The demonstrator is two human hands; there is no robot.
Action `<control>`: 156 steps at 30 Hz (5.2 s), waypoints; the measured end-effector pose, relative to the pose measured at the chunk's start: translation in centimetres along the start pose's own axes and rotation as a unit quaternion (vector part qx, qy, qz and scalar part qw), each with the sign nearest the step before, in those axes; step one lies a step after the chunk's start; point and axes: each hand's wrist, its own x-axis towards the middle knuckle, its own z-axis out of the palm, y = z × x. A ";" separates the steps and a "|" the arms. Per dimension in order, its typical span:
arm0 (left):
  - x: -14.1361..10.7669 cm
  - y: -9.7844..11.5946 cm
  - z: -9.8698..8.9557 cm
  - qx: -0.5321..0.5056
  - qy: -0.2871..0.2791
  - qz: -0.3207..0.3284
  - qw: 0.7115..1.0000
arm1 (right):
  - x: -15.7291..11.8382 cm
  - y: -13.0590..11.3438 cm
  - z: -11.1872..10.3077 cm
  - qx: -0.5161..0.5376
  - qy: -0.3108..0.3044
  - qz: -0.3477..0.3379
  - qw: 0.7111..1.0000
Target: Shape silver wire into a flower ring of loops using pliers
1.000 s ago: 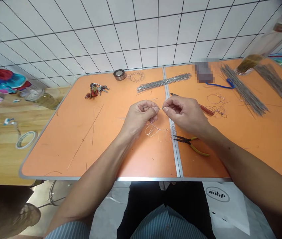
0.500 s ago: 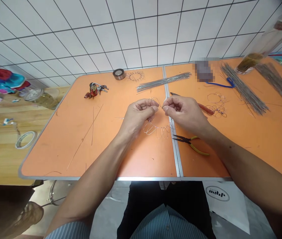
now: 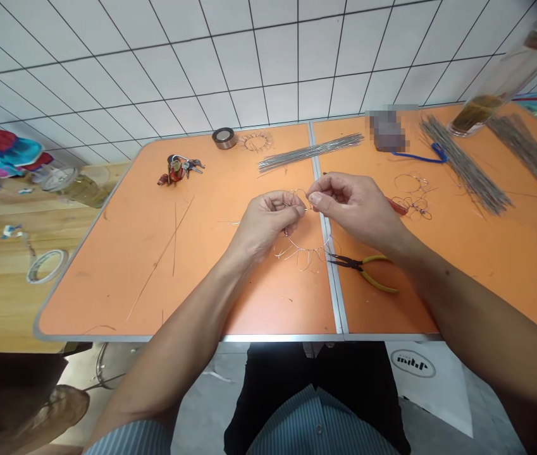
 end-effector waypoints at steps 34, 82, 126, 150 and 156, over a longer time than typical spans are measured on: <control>0.0 0.0 0.0 -0.019 0.001 0.022 1.000 | 0.2 0.1 -0.5 0.046 -0.047 0.044 0.997; -0.4 0.3 0.0 -0.078 -0.020 -0.008 0.997 | -1.5 -0.1 1.2 -0.117 0.076 -0.080 0.987; -0.7 0.1 0.6 0.052 0.053 0.055 0.996 | -1.2 0.1 2.0 -0.096 0.079 -0.042 0.991; -0.6 -0.2 0.7 0.028 0.066 0.036 0.997 | -1.4 0.5 2.4 -0.150 0.113 -0.106 0.976; -0.6 -0.4 0.7 0.024 0.071 0.038 0.996 | -1.4 0.8 2.3 -0.167 0.113 -0.122 0.972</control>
